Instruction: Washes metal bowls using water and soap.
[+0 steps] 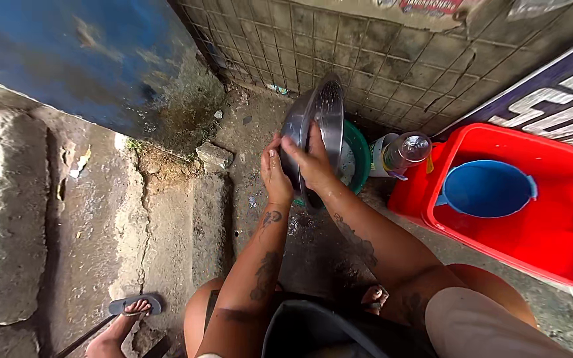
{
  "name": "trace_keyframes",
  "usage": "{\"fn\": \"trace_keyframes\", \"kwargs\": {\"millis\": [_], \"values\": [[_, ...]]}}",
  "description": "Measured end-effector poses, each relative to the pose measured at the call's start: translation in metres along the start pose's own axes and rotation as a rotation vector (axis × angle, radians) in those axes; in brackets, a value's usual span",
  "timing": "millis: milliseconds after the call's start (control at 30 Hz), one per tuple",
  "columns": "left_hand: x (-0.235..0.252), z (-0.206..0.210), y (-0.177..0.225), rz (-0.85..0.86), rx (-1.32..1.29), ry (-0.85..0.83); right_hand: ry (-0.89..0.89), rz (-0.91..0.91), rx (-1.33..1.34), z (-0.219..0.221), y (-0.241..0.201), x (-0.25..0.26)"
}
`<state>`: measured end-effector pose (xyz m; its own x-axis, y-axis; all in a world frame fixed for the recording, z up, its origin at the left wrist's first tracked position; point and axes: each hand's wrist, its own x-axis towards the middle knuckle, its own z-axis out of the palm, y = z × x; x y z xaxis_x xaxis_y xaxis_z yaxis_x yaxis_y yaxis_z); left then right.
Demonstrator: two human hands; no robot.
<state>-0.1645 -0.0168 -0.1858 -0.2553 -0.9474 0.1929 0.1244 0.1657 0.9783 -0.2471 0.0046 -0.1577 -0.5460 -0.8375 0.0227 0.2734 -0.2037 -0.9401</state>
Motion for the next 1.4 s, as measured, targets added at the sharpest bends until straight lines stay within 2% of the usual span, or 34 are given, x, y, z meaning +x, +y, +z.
{"fn": "trace_keyframes", "kwargs": {"millis": [67,133,267,333,433,500,567,600,667,700,767,833,867,900,967,1000,1100,1167,1233,1300,1400], "values": [[-0.008,-0.006,-0.003,-0.163,0.05,0.027,0.0,-0.014,-0.193,0.003,-0.014,-0.005],[-0.011,-0.011,-0.009,-0.407,-0.015,0.014,0.0,0.006,-0.273,-0.005,-0.039,-0.013],[-0.009,-0.016,-0.009,-0.901,-0.378,0.206,0.045,-0.045,0.029,-0.043,-0.081,-0.006],[-0.006,-0.024,-0.002,-0.968,-0.544,0.275,0.029,-0.074,0.156,-0.063,-0.082,0.003],[0.007,-0.05,-0.001,-0.8,-0.595,0.34,0.113,-0.022,0.162,-0.089,-0.049,0.021],[0.019,-0.068,0.001,-0.644,-0.555,0.349,0.246,0.086,-0.076,-0.103,-0.008,0.034],[0.029,-0.079,0.011,-0.512,-0.479,0.31,0.25,0.252,-0.376,-0.118,0.042,0.041],[0.033,-0.081,0.016,-0.472,-0.415,0.306,0.175,0.329,-0.58,-0.124,0.066,0.039],[0.039,-0.08,0.027,-0.439,-0.278,0.328,-0.104,0.54,-1.088,-0.122,0.085,0.027],[0.041,-0.078,0.033,-0.424,-0.207,0.332,-0.231,0.667,-1.255,-0.117,0.091,0.02],[0.043,-0.073,0.044,-0.382,-0.056,0.323,-0.431,0.716,-1.462,-0.117,0.109,0.005],[0.045,-0.067,0.055,-0.331,0.06,0.247,-0.472,0.758,-1.418,-0.12,0.112,0.008],[0.044,-0.066,0.057,-0.306,0.097,0.181,-0.371,0.781,-1.253,-0.127,0.112,0.014],[0.044,-0.066,0.059,-0.282,0.147,0.106,-0.196,0.784,-0.996,-0.135,0.111,0.019],[0.045,-0.062,0.062,-0.232,0.262,-0.039,0.175,0.623,-0.467,-0.139,0.088,0.029],[0.046,-0.058,0.065,-0.21,0.313,-0.11,0.273,0.492,-0.281,-0.134,0.065,0.033],[0.05,-0.038,0.068,-0.235,0.371,-0.24,0.31,0.106,-0.042,-0.1,-0.004,0.027],[0.051,-0.026,0.064,-0.257,0.377,-0.286,0.133,-0.108,-0.245,-0.074,-0.028,0.014],[0.051,-0.016,0.057,-0.232,0.405,-0.351,-0.064,-0.336,-0.662,-0.047,-0.034,0.004],[0.045,-0.01,0.048,-0.18,0.447,-0.406,-0.178,-0.544,-1.023,-0.025,-0.035,0.0],[0.038,-0.011,0.041,-0.155,0.48,-0.447,-0.224,-0.55,-1.218,-0.037,-0.043,0.028]]}}
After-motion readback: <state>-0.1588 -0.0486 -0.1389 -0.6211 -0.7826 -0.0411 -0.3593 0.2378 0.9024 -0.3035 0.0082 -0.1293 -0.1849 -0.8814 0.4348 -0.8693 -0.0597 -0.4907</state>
